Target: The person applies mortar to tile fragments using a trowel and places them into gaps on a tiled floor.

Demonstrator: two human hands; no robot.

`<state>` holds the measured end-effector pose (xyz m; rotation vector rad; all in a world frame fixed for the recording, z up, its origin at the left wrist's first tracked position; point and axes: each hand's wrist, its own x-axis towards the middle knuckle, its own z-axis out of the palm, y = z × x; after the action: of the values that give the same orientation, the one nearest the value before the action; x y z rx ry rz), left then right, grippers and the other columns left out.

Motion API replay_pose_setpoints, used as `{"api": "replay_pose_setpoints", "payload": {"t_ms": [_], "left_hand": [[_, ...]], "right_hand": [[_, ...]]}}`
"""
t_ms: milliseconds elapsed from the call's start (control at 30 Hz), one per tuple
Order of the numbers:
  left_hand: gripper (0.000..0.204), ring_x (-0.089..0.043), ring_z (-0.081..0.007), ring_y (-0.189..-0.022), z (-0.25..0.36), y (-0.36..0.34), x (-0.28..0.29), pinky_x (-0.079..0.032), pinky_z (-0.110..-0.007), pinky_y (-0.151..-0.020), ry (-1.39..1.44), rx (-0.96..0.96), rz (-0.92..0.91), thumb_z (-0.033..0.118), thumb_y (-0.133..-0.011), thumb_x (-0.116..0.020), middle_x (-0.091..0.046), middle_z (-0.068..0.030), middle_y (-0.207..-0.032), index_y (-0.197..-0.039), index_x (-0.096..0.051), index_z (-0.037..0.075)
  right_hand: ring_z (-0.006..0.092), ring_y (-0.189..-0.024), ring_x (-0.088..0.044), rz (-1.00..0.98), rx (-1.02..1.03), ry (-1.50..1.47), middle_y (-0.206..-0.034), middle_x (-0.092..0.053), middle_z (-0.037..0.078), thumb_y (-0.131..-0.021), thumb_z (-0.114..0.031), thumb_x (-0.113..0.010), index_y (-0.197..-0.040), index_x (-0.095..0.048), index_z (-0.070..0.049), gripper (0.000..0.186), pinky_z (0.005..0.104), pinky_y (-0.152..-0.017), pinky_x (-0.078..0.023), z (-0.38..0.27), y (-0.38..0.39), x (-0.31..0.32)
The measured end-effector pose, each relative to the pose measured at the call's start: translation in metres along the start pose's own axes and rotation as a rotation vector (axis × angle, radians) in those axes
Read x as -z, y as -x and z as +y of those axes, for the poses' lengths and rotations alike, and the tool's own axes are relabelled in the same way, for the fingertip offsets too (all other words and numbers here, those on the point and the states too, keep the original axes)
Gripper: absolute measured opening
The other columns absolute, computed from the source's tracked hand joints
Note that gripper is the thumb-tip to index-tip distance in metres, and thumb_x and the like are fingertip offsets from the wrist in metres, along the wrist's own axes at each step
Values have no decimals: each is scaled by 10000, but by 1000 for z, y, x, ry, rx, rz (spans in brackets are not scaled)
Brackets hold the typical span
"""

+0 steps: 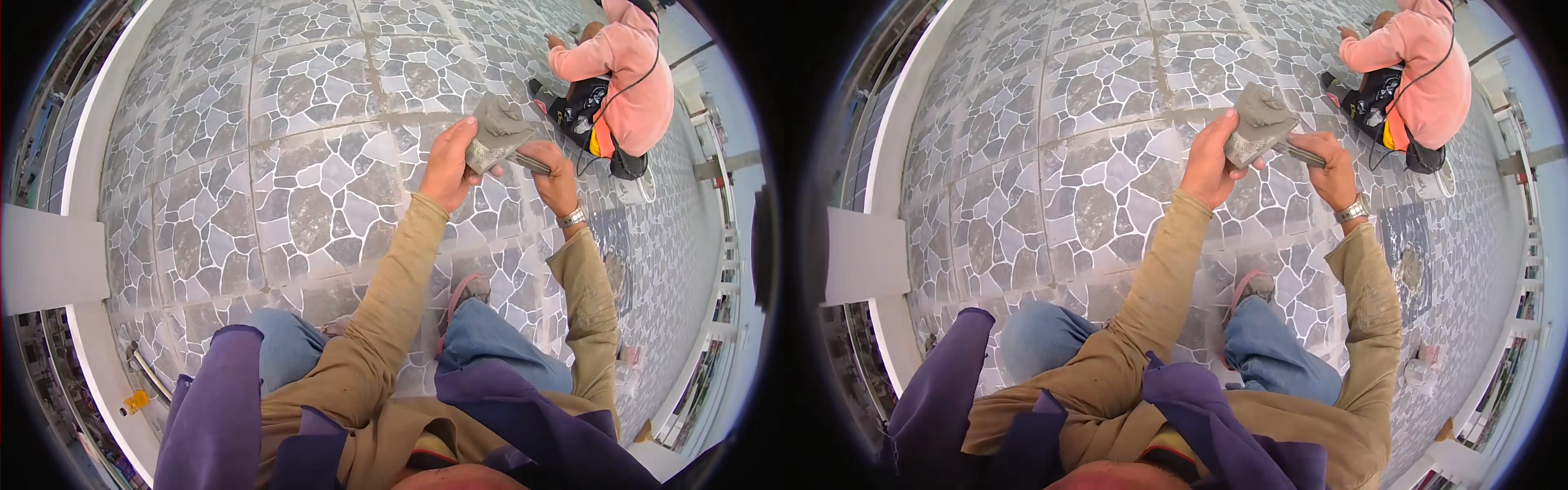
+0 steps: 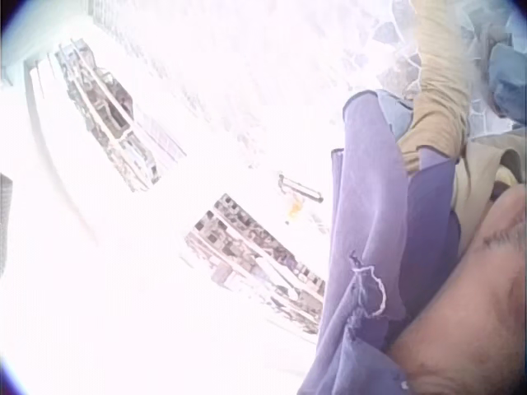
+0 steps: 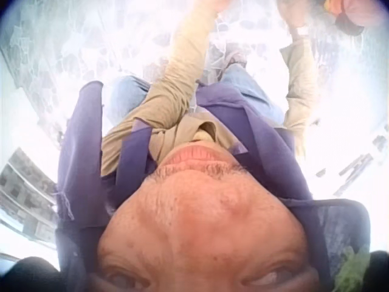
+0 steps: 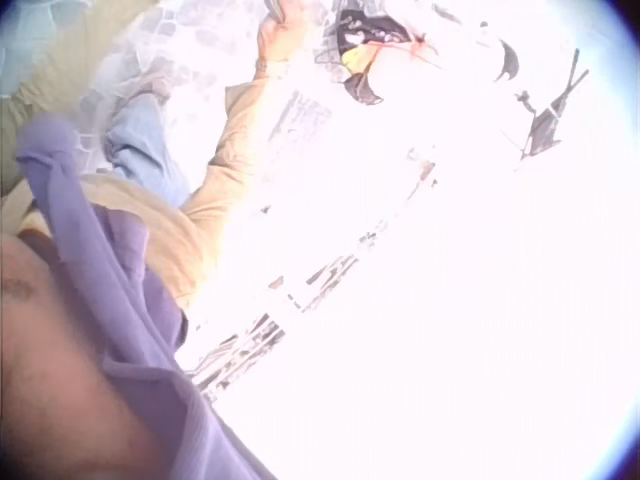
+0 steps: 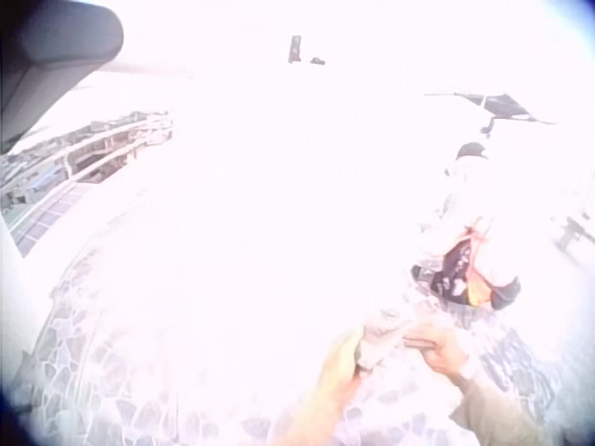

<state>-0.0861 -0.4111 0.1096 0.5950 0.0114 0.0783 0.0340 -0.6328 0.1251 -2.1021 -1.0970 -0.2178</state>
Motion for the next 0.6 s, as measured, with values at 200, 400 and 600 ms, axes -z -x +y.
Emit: {"api": "replay_pose_setpoints", "payload": {"t_ms": [200, 400, 600], "left_hand": [[381, -693, -141, -640, 18, 17, -32, -372, -215, -408, -57, -128, -30, 375, -1057, -456, -722, -72, -944, -1144, -609, 37], [336, -676, -130, -549, -8, 31, -19, -364, -214, -369, -44, -43, 55, 375, -1044, -488, -700, -38, -839, -1057, -614, 64], [370, -662, -111, -540, -32, 26, -50, -365, -217, -369, -74, 0, 7, 401, -1020, -529, -683, -14, -783, -1113, -643, 61]], "right_hand": [[189, -944, -669, 247, -603, -167, -1062, -715, 58, -769, 59, -601, -1192, -707, -31, 446, 327, -854, -534, -16, 66, 78], [144, -815, -671, 683, -732, -455, -972, -709, 29, -887, -125, -732, -1095, -670, -60, 226, 312, -713, -550, -116, 114, 173], [236, -826, -717, -250, -635, 508, -901, -743, 131, -707, -40, -752, -1038, -716, 22, 339, 348, -784, -553, -132, 116, 190]]}}
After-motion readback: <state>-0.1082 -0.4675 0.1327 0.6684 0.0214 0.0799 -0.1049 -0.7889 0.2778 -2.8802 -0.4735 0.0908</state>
